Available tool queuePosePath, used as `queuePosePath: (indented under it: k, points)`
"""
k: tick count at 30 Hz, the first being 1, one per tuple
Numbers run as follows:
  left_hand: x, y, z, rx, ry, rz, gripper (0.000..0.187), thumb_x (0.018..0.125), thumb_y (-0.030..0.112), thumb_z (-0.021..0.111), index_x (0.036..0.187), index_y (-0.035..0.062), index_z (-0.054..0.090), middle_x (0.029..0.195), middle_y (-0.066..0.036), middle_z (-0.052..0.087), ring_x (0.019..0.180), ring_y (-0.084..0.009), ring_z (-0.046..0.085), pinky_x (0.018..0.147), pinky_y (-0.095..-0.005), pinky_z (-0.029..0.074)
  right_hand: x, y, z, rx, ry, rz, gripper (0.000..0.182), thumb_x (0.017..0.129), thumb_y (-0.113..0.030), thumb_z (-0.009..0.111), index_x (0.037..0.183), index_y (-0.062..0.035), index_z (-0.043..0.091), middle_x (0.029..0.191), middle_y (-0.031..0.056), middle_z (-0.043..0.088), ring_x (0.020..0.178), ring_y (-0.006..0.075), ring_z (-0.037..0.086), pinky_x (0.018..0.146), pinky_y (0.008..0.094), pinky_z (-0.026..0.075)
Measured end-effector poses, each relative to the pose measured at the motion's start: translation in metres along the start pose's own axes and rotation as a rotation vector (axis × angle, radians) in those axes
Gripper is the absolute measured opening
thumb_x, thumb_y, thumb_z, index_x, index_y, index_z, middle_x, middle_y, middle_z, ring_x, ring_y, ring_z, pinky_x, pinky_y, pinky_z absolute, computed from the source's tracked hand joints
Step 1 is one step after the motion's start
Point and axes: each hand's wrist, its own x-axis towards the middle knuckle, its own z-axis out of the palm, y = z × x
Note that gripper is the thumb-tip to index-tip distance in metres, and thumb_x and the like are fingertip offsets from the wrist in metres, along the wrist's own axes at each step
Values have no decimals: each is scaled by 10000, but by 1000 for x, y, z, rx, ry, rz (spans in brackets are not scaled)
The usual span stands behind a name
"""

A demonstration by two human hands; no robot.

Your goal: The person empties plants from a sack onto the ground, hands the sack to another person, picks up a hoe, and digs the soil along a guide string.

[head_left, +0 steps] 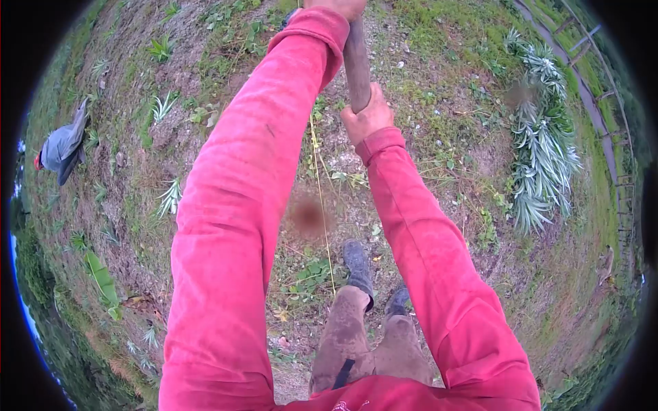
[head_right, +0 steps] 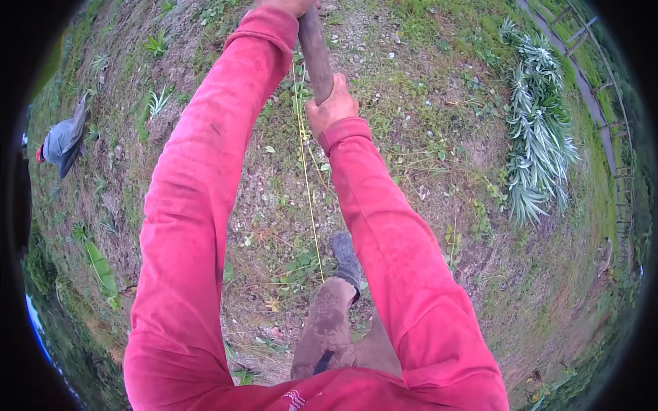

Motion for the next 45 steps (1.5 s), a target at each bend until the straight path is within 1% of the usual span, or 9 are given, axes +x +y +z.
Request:
queuePosePath:
  k: [1,5,8,18,20,23,32,40,45]
  points:
    - [-18,-57,9,14,28,120,327,778,98,615,1081,62,497,703,-65,548,486,-157,532,425,-336,448,-10,39,27,4,-62,54,425,767,-148,630,1156,-75,474,901,233,655,845,409,657,741,483,522]
    - [-322,-189,-42,215,-362,-910,636,786,107,596,1358,40,326,1080,-215,630,910,-327,660,872,-401,514,-224,256,79,-13,-436,516,508,742,-143,648,1212,-80,465,938,223,649,912,367,657,815,413,518]
    - [-580,-278,-93,211,-507,-1388,602,749,147,684,1254,-67,435,975,-204,659,851,-312,677,746,-380,531,-374,306,47,-288,-795,845,579,748,-142,670,1266,12,461,971,229,637,936,331,659,815,398,533]
    - [-282,-273,-48,-711,-250,-1666,144,759,134,630,807,11,573,629,-104,584,506,-253,583,518,-377,521,-62,51,-13,767,-737,1022,318,820,-58,557,1094,37,426,762,114,563,538,207,580,398,334,490]
    - [-254,-302,-26,-442,-354,-1589,150,757,137,626,810,6,577,618,-109,587,516,-269,597,541,-368,531,-27,51,-15,719,-855,1019,334,821,-72,559,1100,23,402,778,123,568,544,210,585,399,344,494]
    - [-290,-339,-32,-60,-655,-1573,127,750,107,620,815,5,580,626,-118,600,526,-275,609,535,-392,534,-89,75,-9,540,-908,1015,322,826,-84,582,1073,23,406,737,108,558,562,201,606,423,335,526]
    - [-529,-245,-104,40,-362,-1516,323,666,-28,594,967,-27,478,598,-109,543,444,-232,560,367,-404,475,-447,224,-3,-300,-645,989,583,726,-284,683,1217,-48,475,970,289,641,965,477,604,874,488,487]
    - [-363,-183,-57,-236,-278,-1124,385,711,-43,597,1044,-13,406,653,-83,526,412,-197,534,358,-346,459,-354,230,11,-104,-422,657,504,748,-211,652,1192,-92,446,915,278,639,870,477,618,795,524,507]
    - [-299,-271,-21,-88,-341,-940,360,780,25,623,1080,-29,430,677,-88,550,415,-169,540,354,-327,447,-260,273,93,-45,-399,653,488,763,-198,652,1194,-94,449,948,271,641,906,470,615,815,516,504]
